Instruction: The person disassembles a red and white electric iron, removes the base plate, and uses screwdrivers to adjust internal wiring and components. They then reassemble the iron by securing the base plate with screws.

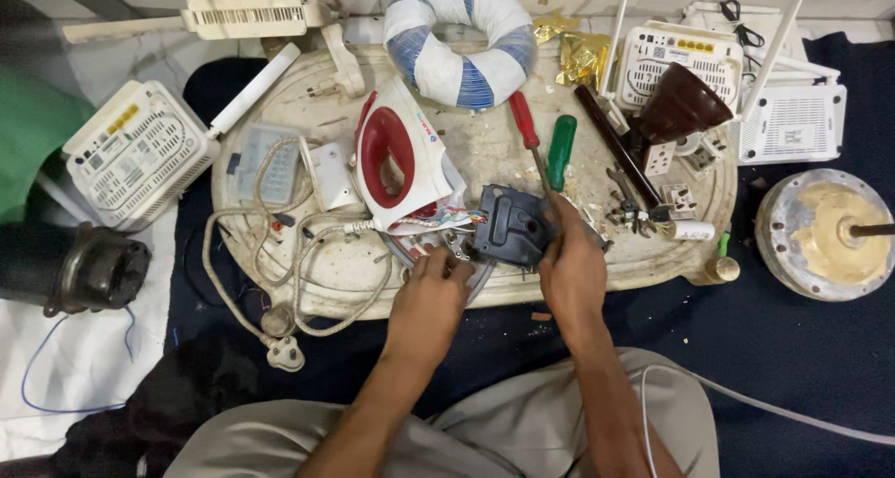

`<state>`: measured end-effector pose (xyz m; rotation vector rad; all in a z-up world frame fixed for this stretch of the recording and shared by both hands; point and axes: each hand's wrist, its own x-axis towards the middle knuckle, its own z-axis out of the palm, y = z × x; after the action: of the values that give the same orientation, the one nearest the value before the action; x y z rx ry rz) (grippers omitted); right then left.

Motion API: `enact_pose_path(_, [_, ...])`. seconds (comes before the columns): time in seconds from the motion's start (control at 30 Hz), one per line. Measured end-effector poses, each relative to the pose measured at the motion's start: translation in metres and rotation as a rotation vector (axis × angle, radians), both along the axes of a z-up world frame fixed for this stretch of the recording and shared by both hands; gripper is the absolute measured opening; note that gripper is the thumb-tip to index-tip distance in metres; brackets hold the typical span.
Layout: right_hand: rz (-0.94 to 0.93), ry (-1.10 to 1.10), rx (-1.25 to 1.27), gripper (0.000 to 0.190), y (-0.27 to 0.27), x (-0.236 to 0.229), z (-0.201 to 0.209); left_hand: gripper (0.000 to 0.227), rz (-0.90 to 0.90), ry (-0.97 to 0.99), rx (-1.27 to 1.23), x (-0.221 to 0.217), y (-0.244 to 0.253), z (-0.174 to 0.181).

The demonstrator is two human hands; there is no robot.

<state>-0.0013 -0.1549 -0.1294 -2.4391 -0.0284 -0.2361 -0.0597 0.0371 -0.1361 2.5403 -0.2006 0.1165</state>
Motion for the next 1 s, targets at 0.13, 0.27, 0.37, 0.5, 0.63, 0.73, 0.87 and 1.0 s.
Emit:
enact_pose_path(0.13, [0.027,-0.157,-0.239,0.049,0.009,-0.003,0.004,0.021,0.003,0.017,0.051,0.003,-0.001,-0.005])
enact_pose_path(0.27, [0.093,-0.326,-0.321,0.04,0.03,-0.019,0.014,0.016,0.04,0.089,-0.037,0.005,0.004,0.0])
enact_pose_path(0.37, [0.227,-0.301,-0.169,0.035,0.046,-0.03,0.022,0.015,0.056,0.083,-0.008,0.004,0.008,0.01])
enact_pose_path(0.5, [0.146,0.247,0.08,0.033,0.053,-0.04,0.02,0.013,0.1,0.063,-0.072,-0.004,0.023,0.023])
enact_pose_path(0.63, [0.054,0.654,0.471,0.027,0.047,-0.04,0.001,0.013,0.142,0.158,-0.162,-0.004,0.03,0.03])
enact_pose_path(0.73, [-0.015,0.79,0.842,0.025,0.041,-0.04,-0.015,0.012,0.135,0.109,-0.213,-0.001,0.03,0.031])
enact_pose_path(0.87, [-0.229,0.82,1.282,0.022,0.036,-0.052,-0.025,0.01,0.129,0.024,-0.313,0.004,0.032,0.036])
enact_pose_path(1.0, [-0.294,0.765,1.484,0.02,0.048,-0.059,-0.032,0.013,0.176,0.109,-0.406,0.007,0.034,0.044])
